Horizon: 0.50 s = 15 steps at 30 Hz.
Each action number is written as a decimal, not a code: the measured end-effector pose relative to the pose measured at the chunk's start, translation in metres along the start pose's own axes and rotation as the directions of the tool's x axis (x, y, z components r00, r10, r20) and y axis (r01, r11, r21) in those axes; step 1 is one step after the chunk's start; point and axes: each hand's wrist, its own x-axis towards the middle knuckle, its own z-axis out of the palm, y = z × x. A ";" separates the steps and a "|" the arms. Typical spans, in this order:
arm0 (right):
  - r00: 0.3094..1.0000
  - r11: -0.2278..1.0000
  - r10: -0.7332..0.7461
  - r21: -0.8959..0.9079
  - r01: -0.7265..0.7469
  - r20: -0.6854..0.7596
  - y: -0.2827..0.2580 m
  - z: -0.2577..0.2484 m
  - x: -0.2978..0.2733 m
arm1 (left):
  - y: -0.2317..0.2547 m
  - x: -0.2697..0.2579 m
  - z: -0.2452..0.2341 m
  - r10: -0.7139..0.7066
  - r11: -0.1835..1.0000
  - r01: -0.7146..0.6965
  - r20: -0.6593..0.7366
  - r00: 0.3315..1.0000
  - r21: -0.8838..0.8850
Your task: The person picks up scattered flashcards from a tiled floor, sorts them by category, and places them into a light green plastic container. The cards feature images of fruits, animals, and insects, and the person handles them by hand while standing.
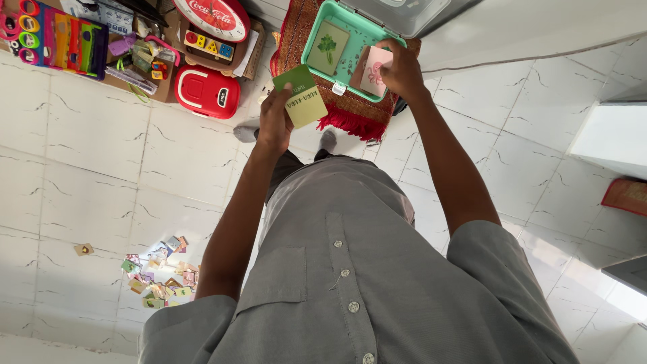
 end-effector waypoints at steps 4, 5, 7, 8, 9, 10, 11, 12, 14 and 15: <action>0.988 0.983 0.154 -0.100 -0.156 -0.024 -0.028 -0.005 0.000 | 0.009 -0.009 0.003 -0.032 0.989 0.046 0.105 0.994 -0.142; 0.989 0.982 0.145 -0.119 -0.148 -0.039 -0.031 -0.005 0.002 | 0.011 -0.010 0.005 -0.024 0.985 0.045 0.126 0.992 -0.166; 0.990 0.978 0.126 -0.156 -0.135 -0.067 -0.031 0.000 0.005 | 0.015 -0.013 0.008 -0.029 0.986 0.050 0.132 0.991 -0.156; 0.993 0.977 0.086 -0.187 -0.099 -0.080 -0.029 0.002 0.006 | 0.016 -0.015 0.009 -0.032 0.987 0.052 0.135 0.990 -0.151; 0.995 0.974 0.045 -0.219 -0.064 -0.091 -0.026 0.004 0.006 | 0.017 -0.015 0.009 -0.021 0.988 0.042 0.144 0.989 -0.145; 0.995 0.968 0.005 -0.251 -0.031 -0.103 -0.022 0.006 0.005 | 0.016 -0.015 0.008 -0.012 0.990 0.034 0.155 0.988 -0.140; 0.989 0.949 -0.061 -0.314 0.016 -0.134 -0.019 0.010 0.004 | 0.015 -0.015 0.006 -0.003 0.991 0.026 0.166 0.986 -0.135; 0.978 0.924 -0.130 -0.378 0.060 -0.163 -0.015 0.012 0.005 | 0.014 -0.014 0.005 0.009 0.990 0.015 0.169 0.986 -0.141; 0.981 0.931 -0.101 -0.364 0.035 -0.164 -0.009 0.017 0.006 | 0.012 -0.013 0.003 0.034 0.988 -0.007 0.173 0.984 -0.154; 0.991 0.958 -0.002 -0.285 -0.036 -0.132 -0.007 0.019 0.006 | 0.010 -0.013 0.002 0.011 0.992 0.007 0.137 0.991 -0.126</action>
